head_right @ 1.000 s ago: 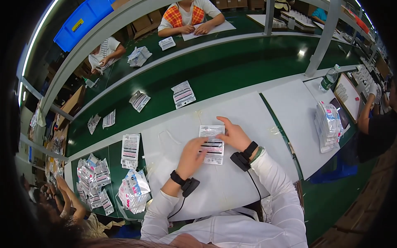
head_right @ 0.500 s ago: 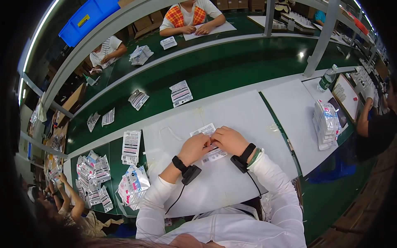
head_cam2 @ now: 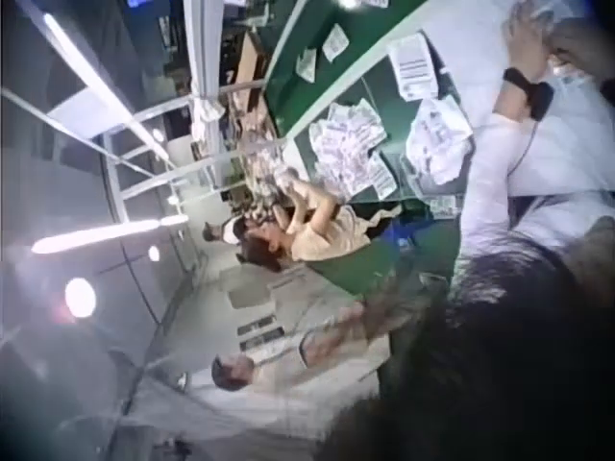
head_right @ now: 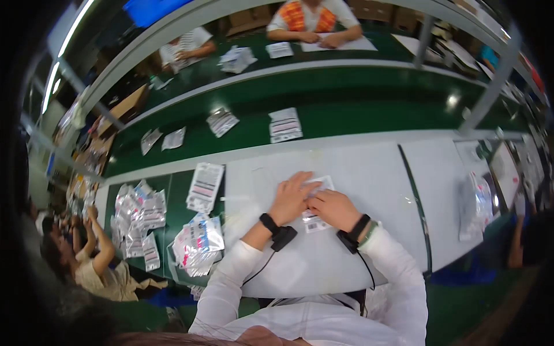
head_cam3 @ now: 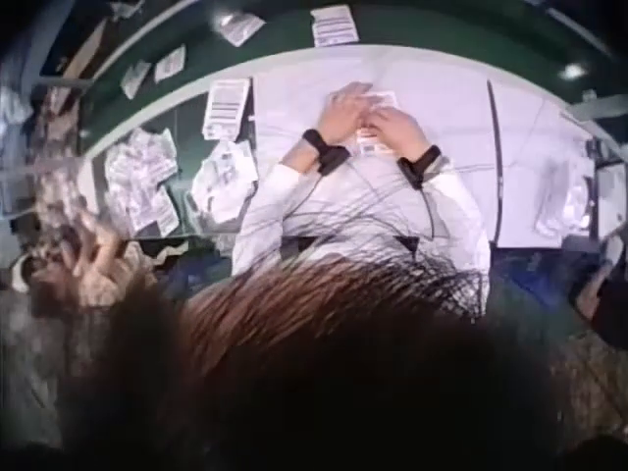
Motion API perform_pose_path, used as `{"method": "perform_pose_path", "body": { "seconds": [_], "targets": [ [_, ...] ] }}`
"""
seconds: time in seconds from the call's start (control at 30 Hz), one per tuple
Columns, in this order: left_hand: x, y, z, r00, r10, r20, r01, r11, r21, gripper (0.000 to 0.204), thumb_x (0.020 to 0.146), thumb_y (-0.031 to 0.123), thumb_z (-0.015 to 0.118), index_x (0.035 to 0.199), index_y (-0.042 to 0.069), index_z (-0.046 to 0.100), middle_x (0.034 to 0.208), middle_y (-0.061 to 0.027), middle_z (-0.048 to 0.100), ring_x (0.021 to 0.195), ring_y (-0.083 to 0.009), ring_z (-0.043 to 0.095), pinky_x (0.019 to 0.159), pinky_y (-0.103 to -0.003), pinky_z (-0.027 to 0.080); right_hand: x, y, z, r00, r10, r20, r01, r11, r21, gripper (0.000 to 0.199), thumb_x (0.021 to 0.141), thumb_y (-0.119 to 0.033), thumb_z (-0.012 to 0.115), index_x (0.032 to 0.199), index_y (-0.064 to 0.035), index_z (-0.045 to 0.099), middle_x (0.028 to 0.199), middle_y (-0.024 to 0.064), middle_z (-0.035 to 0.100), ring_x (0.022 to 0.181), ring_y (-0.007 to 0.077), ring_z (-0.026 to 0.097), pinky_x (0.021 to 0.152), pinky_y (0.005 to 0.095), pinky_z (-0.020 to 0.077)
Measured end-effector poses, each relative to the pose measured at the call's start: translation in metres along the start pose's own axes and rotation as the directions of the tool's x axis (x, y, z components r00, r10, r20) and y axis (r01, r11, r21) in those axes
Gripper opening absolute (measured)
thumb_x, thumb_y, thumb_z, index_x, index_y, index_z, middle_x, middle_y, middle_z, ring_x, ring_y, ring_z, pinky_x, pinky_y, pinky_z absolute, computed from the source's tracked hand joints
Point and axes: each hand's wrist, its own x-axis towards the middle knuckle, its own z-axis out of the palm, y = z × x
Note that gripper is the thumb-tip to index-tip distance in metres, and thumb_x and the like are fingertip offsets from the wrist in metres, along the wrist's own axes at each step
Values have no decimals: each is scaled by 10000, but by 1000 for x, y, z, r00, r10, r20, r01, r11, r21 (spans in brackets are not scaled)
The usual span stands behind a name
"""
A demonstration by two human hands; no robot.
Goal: The person packages white adapters by hand, sliding each adapter into a plastic packet and pressing the adhesive strip to seal it. Each sealed packet is then placed onto a stack on the table before the process is repeated.
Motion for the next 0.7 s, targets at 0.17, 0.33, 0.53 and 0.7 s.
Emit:
{"method": "perform_pose_path", "body": {
  "seconds": [0.17, 0.33, 0.53, 0.7],
  "targets": [
    [4, 2, -9, 995, -5, 103, 14, 996, -87, 523, 781, 263, 669, 1289, 295, 547, 1409, 5, 429, 1328, -220, 370, 1013, -415, 315, -9, -2, -3, 999, 1, 35, -3, 998, 65, 141, 754, -188, 692, 871, -125, 645, 845, 21, 604, 803, 239, 607, 700, 353, 508],
    [3, 6, -2, 999, 15, 33, -15, 1000, -13, 519, 777, 281, 675, 1281, 299, 551, 1408, 7, 430, 1322, -208, 372, 983, -398, 328, -7, -7, -7, 998, 29, 47, -29, 1000, -12, 111, 752, -127, 679, 842, -91, 626, 836, 57, 587, 796, 244, 595, 695, 363, 505],
    [3, 4, 2, 999, 35, 4, -35, 997, 72, 519, 755, 295, 696, 1256, 309, 564, 1415, 8, 426, 1307, -194, 381, 924, -414, 336, -6, -10, -12, 999, -21, 26, 21, 1000, -13, 87, 758, -84, 664, 823, -63, 610, 845, 77, 580, 813, 251, 586, 699, 362, 504],
    [4, 6, -1, 999, 31, 14, -31, 998, 57, 509, 752, 304, 697, 1245, 306, 569, 1432, -6, 411, 1312, -192, 373, 923, -438, 328, -9, -10, -16, 998, -46, 32, 44, 997, 60, 99, 758, -70, 664, 837, -52, 607, 856, 88, 578, 823, 264, 583, 709, 371, 503]
  ]
}}
